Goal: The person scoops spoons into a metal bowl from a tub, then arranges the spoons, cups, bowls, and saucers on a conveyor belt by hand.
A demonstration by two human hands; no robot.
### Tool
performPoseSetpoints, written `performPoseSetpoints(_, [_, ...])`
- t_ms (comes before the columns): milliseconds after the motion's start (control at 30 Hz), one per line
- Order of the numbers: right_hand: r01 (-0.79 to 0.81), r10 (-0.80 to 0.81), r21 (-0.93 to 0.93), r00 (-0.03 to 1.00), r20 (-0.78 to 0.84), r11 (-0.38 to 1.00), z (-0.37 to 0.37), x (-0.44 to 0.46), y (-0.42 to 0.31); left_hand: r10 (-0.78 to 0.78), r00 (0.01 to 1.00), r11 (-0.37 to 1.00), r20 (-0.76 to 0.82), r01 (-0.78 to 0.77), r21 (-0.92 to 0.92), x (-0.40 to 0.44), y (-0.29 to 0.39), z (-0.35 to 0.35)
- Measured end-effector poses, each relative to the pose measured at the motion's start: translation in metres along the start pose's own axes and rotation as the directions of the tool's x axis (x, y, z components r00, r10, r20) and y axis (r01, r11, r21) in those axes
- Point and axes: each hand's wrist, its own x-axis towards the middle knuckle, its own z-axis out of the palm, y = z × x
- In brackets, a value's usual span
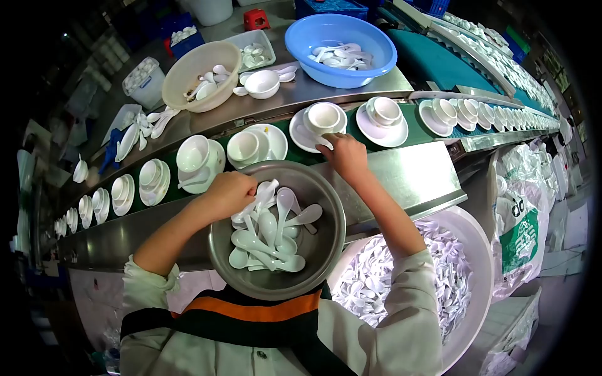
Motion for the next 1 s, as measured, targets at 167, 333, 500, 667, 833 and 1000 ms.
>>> performPoseSetpoints(167, [0.011, -0.055, 0.627, 0.997, 0.051, 0.779, -0.054, -0.005, -0.059, -0.014, 0.958, 0.823, -0.286, -0.151, -0.547, 0.021, 0.005, -0.037])
performPoseSetpoints(333, [-0.229, 0.076, 0.69, 0.967, 0.244, 0.687, -0.041, -0.002, -0.058, -0.129, 0.958, 0.389, -0.257, -0.19, -0.901, 0.053, 0.029, -0.024])
performPoseSetpoints(500, [-0.295, 0.244, 0.169, 0.933, 0.266, 0.941, -0.006, 0.005, 0.042, 0.13, 0.987, 0.902, -0.092, -0.156, -0.402, 0.024, 0.047, 0.002])
performPoseSetpoints(667, [-0.33, 0.304, 0.049, 0.91, 0.281, 0.943, 0.011, 0.008, 0.058, 0.35, 0.937, 0.934, 0.007, -0.348, -0.079, 0.02, 0.057, 0.053])
performPoseSetpoints(833, [-0.1, 0.004, 0.422, 0.975, 0.221, 0.901, -0.062, -0.007, -0.017, 0.205, 0.977, 0.788, 0.062, -0.127, -0.603, 0.027, 0.046, 0.021])
performPoseSetpoints(1000, [0.147, -0.355, 0.594, 0.901, 0.25, 0.791, -0.096, -0.027, -0.038, 0.255, 0.962, 0.731, 0.101, -0.124, -0.671, 0.041, 0.049, 0.003])
